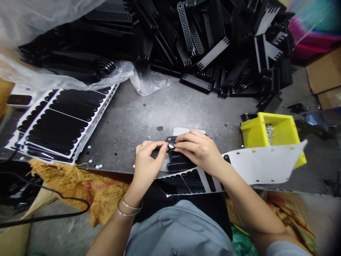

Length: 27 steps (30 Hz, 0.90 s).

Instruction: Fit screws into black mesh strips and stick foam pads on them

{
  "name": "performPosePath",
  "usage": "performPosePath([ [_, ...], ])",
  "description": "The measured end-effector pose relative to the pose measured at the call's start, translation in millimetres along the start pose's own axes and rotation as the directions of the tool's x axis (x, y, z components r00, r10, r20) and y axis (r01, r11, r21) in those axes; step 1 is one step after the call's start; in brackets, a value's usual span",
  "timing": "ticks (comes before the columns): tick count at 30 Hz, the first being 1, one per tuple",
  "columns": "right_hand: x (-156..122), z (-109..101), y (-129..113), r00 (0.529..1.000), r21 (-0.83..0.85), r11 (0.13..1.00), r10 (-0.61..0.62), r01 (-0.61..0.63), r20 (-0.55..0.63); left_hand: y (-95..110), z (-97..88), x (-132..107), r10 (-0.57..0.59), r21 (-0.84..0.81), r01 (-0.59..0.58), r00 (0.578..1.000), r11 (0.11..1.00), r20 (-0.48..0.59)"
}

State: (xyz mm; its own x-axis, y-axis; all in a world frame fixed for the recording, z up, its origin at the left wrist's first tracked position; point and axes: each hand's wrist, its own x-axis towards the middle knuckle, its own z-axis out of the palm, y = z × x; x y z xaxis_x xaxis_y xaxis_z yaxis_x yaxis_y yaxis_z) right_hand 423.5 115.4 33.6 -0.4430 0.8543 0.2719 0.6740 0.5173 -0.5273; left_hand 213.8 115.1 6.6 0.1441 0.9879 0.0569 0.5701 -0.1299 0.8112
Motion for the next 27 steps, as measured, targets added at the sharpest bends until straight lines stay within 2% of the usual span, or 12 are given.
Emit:
performPosePath([
  [6, -4.1, 0.8, 1.0, 1.000, 0.088, 0.996, 0.003, 0.000, -0.027, 2.0, 0.5, -0.2, -0.016, -0.030, 0.016, 1.000, 0.999, -0.008],
  [13, 0.7, 4.5, -2.0, 0.999, 0.098, 0.994, 0.049, -0.047, -0.008, 3.3, 2.3, 4.2, -0.023, 0.002, 0.023, 1.000, 1.000, -0.006],
  [17, -5.5, -8.1, -0.7, 0.999, 0.055, 0.998, 0.044, -0.044, -0.007, 3.7, 2.5, 10.4, -0.028, 0.008, 0.028, 1.000, 1.000, 0.007],
  [19, -15.2, -22.0, 5.2, 0.990, 0.096, 0.986, 0.136, -0.133, -0.028, 3.5, 1.8, 12.3, -0.036, 0.004, 0.036, 0.999, 0.999, 0.026],
  [23, -37.0, -42.5, 24.2, 0.927, 0.264, 0.900, 0.372, -0.347, -0.050, 2.4, 0.2, 12.8, -0.059, -0.001, 0.059, 0.998, 0.998, 0.033],
  [27, -45.5, -38.8, 36.4, 0.908, 0.356, 0.869, 0.404, -0.343, -0.112, 0.9, 0.5, 13.2, -0.052, 0.007, 0.052, 0.998, 0.999, 0.028],
])
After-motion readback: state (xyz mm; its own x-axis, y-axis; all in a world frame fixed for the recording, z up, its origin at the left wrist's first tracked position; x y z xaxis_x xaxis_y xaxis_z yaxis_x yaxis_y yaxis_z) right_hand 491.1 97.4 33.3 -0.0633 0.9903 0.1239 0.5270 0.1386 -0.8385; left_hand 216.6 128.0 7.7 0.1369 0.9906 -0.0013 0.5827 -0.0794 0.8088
